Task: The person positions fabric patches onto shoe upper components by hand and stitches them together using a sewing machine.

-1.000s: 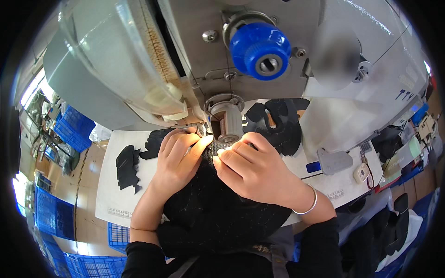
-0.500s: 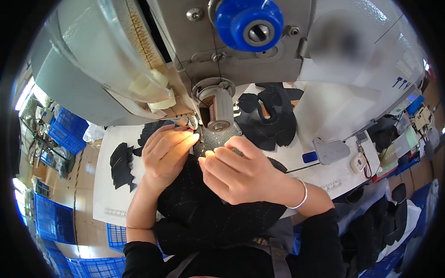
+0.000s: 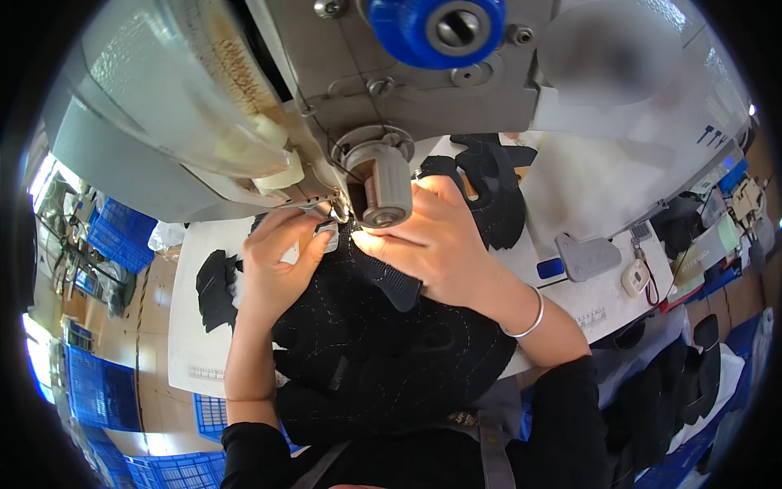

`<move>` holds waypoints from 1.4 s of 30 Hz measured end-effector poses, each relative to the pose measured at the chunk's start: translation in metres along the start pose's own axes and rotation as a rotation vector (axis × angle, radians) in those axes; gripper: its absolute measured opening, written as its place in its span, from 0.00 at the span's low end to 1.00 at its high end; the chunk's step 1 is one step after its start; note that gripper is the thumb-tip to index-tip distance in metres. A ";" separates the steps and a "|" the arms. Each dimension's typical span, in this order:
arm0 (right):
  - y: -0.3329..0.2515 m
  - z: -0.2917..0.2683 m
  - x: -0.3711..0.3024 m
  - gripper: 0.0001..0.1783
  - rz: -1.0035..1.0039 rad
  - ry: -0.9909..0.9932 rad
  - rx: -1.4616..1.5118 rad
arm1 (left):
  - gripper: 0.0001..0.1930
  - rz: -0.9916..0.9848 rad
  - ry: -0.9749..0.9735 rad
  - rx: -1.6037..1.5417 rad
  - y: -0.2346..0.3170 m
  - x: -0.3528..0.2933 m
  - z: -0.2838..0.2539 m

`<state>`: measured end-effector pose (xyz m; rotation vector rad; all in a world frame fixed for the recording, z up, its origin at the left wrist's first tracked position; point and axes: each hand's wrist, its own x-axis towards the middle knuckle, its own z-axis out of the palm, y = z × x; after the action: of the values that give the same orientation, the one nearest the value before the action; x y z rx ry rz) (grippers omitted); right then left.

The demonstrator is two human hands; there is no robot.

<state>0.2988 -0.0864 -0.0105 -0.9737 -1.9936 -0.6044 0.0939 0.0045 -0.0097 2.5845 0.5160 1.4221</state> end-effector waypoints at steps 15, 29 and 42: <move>-0.032 -0.013 0.010 0.12 -0.075 -0.135 -0.271 | 0.11 -0.581 -0.881 -0.651 -0.045 0.025 -0.043; -0.018 -0.016 0.009 0.25 -0.006 -0.148 -0.125 | 0.16 -0.467 -0.296 0.171 -0.180 -0.130 -0.036; -0.046 -0.026 -0.002 0.23 0.123 -0.255 -0.101 | 0.10 -0.918 0.051 0.290 -0.187 -0.094 -0.079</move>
<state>0.2738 -0.1322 -0.0008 -1.2788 -2.1210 -0.5391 -0.0611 0.1416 -0.0951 1.9694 1.7237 1.1047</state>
